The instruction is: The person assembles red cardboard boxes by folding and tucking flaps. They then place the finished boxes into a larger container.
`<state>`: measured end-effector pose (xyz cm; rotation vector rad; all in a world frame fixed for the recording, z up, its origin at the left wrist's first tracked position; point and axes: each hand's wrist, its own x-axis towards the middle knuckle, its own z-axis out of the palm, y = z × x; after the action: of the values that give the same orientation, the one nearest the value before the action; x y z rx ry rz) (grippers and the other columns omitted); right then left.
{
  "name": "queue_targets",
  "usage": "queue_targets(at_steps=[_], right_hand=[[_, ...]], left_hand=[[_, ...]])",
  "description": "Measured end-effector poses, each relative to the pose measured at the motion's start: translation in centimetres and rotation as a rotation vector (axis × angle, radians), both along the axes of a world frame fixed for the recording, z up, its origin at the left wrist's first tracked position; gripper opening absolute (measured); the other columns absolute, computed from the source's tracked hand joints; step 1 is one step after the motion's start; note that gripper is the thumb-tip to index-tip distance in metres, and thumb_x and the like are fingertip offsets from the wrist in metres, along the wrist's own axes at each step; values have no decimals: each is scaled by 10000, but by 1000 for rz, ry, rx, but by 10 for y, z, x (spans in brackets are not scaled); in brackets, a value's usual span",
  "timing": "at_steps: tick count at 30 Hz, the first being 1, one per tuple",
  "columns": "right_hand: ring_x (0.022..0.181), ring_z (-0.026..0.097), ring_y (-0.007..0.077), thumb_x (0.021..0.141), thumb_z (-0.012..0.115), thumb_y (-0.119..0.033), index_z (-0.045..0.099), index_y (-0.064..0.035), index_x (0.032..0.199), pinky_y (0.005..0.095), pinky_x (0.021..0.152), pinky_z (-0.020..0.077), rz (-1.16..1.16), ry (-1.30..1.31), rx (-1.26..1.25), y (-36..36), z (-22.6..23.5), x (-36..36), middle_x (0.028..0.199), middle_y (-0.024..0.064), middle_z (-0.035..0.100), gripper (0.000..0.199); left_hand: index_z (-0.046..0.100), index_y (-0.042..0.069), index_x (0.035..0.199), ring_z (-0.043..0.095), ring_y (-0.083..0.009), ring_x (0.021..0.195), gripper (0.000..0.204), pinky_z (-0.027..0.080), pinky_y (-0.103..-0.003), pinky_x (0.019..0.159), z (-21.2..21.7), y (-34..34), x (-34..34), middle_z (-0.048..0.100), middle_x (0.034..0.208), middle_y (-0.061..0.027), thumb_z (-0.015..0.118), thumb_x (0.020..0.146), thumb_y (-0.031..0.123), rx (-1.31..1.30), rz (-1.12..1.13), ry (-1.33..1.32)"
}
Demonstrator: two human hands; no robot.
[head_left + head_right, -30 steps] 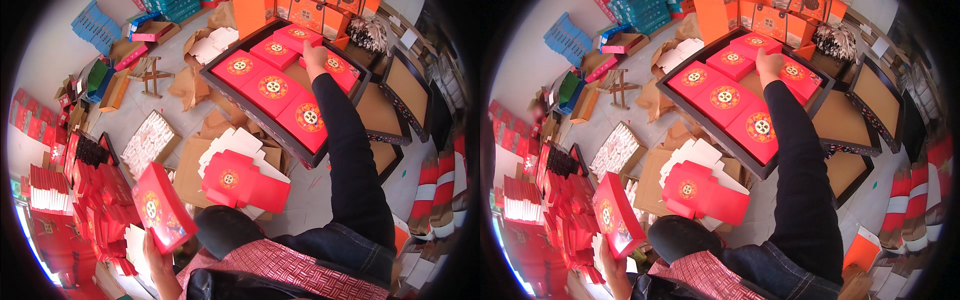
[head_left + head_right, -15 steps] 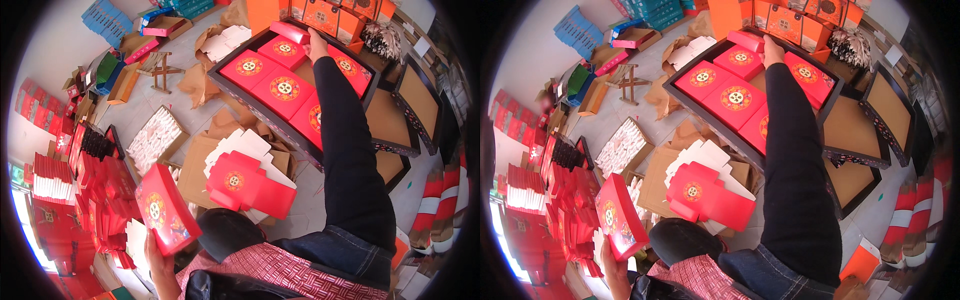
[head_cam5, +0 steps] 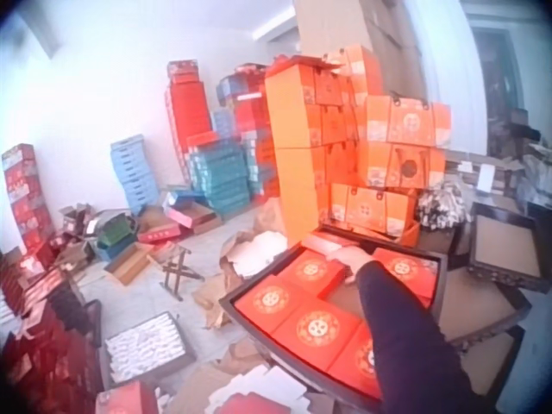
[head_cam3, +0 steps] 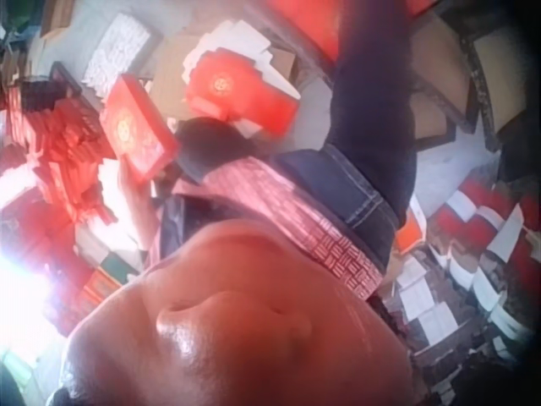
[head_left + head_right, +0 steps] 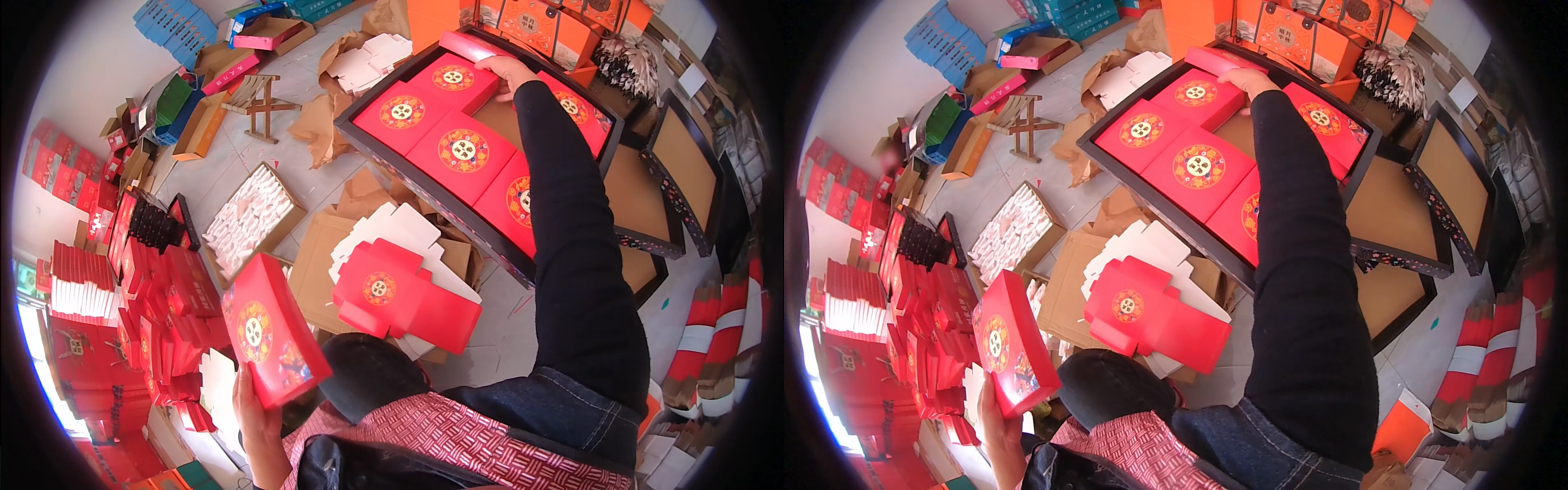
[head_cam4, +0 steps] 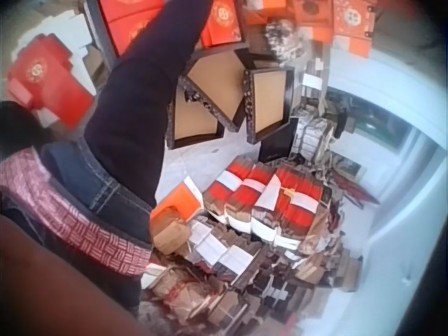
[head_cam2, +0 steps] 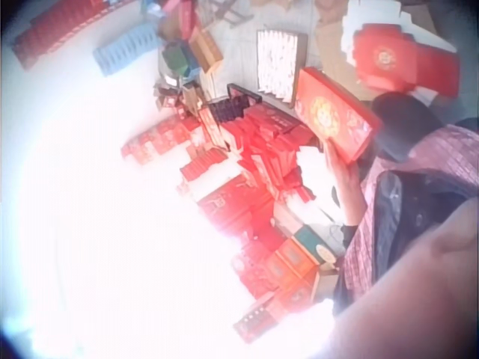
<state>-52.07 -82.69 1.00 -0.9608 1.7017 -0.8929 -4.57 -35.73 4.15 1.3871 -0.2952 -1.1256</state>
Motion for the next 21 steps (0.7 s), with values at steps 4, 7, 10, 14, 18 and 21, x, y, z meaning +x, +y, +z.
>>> queue_targets(at_steps=[4, 7, 10, 14, 18, 21], right_hand=[[924, 573, 173, 706, 748, -288, 615, -114, 1057, 354, 691, 486, -139, -164, -23, -3, 0, -1, 1024, 44, 612, 414], [844, 585, 189, 701, 748, -247, 601, -128, 979, 343, 704, 476, -200, -358, -85, -2, -6, 8, 945, 10, 627, 336], [730, 583, 200, 686, 757, -214, 610, -118, 991, 364, 730, 487, -167, -423, -145, 6, -7, 17, 916, 24, 626, 352], [743, 637, 256, 663, 737, -66, 589, -16, 1032, 449, 656, 531, -333, -459, -370, -3, 22, -4, 928, 112, 633, 400], [785, 680, 277, 758, 716, -131, 582, 0, 1055, 443, 724, 580, -368, -466, -555, 39, 65, -43, 927, 136, 659, 352], [933, 643, 262, 873, 617, -115, 552, 9, 1105, 446, 825, 545, -480, -568, -584, 58, 47, -123, 1035, 134, 635, 272]], left_hand=[[437, -49, 1224, 626, -222, 967, 391, 515, -346, 844, 2, -7, -5, 587, 1139, -160, 446, 990, 264, -29, -55, 26], [431, -53, 1234, 622, -223, 980, 404, 513, -349, 849, 1, -10, -6, 583, 1151, -161, 442, 991, 269, -41, -97, 12], [430, -56, 1238, 619, -228, 995, 407, 513, -354, 854, 10, -19, -12, 579, 1161, -164, 433, 993, 269, -47, -155, -29], [455, -33, 1223, 637, -224, 961, 383, 527, -356, 820, 22, -43, -16, 596, 1148, -148, 458, 982, 265, -90, -246, -35], [449, -34, 1225, 646, -227, 942, 380, 534, -349, 806, 41, -95, -40, 599, 1151, -155, 452, 986, 261, -167, -289, -15], [441, -31, 1232, 647, -230, 949, 381, 536, -353, 812, 52, -128, -62, 597, 1158, -155, 446, 988, 261, -212, -390, 20]])
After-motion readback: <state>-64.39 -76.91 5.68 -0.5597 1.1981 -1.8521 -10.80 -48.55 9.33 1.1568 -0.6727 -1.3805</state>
